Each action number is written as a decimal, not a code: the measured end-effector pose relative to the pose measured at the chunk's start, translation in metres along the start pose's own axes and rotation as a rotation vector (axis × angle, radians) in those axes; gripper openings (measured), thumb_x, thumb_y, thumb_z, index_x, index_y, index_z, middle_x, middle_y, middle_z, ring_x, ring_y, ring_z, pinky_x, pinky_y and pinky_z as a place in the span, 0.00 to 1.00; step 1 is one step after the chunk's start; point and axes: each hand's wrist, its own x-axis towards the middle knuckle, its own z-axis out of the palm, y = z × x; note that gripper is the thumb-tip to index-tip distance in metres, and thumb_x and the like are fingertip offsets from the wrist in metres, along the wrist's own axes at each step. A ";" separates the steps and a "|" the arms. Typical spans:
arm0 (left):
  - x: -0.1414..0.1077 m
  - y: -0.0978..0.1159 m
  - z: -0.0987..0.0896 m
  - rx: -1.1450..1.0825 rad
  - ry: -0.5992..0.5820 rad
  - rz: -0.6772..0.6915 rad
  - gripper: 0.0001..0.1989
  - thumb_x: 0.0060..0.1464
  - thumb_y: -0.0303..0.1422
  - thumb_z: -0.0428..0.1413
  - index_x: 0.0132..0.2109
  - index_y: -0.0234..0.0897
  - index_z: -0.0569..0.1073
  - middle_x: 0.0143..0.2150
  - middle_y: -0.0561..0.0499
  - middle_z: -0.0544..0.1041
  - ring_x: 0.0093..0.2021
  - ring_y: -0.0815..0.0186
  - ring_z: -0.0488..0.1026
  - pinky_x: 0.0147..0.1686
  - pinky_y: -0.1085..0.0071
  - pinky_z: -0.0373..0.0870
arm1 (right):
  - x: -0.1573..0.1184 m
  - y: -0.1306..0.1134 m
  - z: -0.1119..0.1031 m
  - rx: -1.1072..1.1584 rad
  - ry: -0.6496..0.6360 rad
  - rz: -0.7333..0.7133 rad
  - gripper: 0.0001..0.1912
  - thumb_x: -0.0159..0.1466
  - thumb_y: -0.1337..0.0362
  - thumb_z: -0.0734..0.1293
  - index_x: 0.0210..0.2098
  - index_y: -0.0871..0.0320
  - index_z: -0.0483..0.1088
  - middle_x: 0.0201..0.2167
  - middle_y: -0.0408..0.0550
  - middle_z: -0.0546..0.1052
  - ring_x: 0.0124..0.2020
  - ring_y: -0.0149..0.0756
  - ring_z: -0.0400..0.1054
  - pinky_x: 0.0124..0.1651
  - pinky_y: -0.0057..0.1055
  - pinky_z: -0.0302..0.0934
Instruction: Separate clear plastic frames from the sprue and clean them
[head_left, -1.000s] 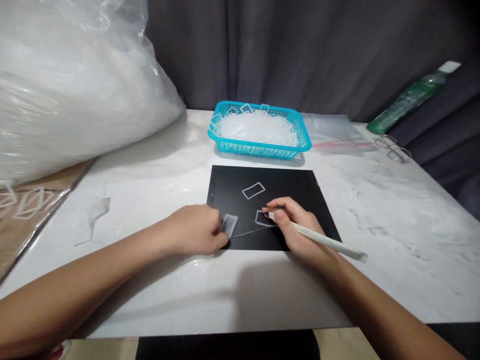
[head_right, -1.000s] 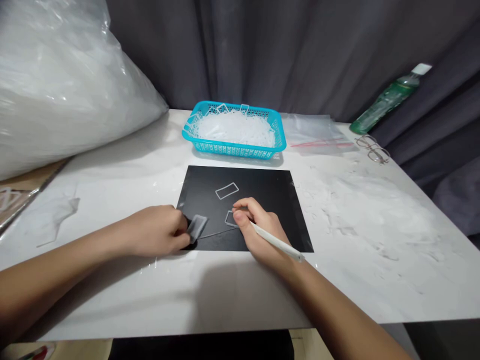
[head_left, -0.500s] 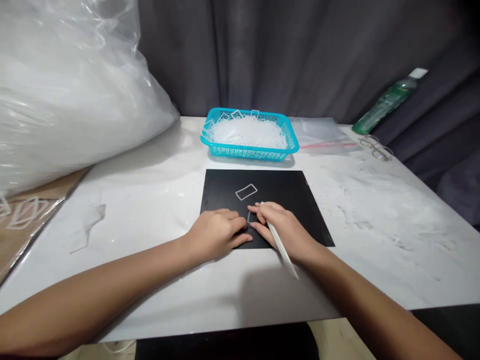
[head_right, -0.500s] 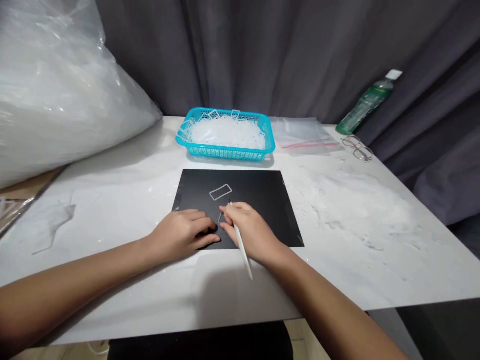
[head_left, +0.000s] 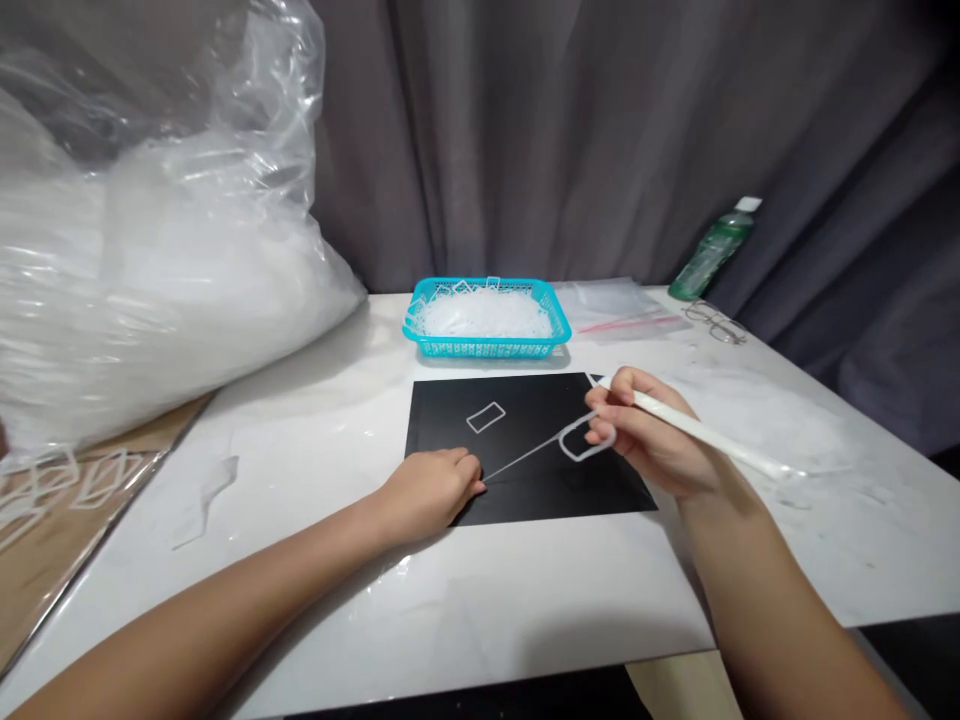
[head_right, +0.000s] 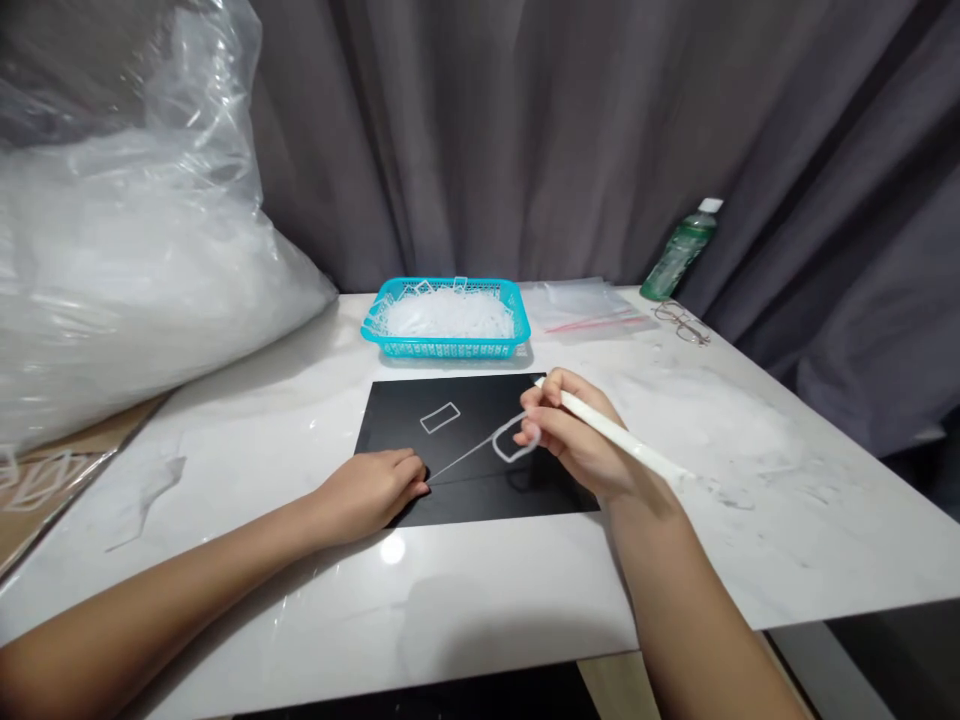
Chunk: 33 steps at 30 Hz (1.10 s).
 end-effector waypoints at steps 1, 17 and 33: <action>0.000 0.000 0.000 0.005 0.003 0.003 0.14 0.66 0.35 0.40 0.37 0.35 0.67 0.35 0.47 0.73 0.32 0.62 0.72 0.27 0.69 0.63 | -0.002 -0.005 -0.005 0.023 -0.007 0.005 0.17 0.53 0.70 0.71 0.27 0.55 0.56 0.28 0.38 0.67 0.21 0.22 0.62 0.26 0.25 0.65; -0.001 -0.030 -0.020 0.181 0.112 -0.283 0.08 0.58 0.29 0.42 0.31 0.37 0.62 0.22 0.50 0.70 0.20 0.66 0.66 0.22 0.72 0.52 | -0.011 -0.011 -0.007 -0.405 -0.372 0.284 0.17 0.60 0.62 0.68 0.27 0.55 0.53 0.24 0.39 0.68 0.17 0.20 0.46 0.17 0.21 0.37; -0.018 0.026 -0.011 -0.944 0.248 -0.137 0.15 0.59 0.42 0.52 0.34 0.32 0.71 0.26 0.53 0.73 0.24 0.73 0.67 0.24 0.77 0.62 | -0.024 0.054 0.073 0.075 -0.139 0.012 0.13 0.64 0.61 0.66 0.30 0.54 0.56 0.47 0.50 0.77 0.50 0.40 0.73 0.53 0.40 0.66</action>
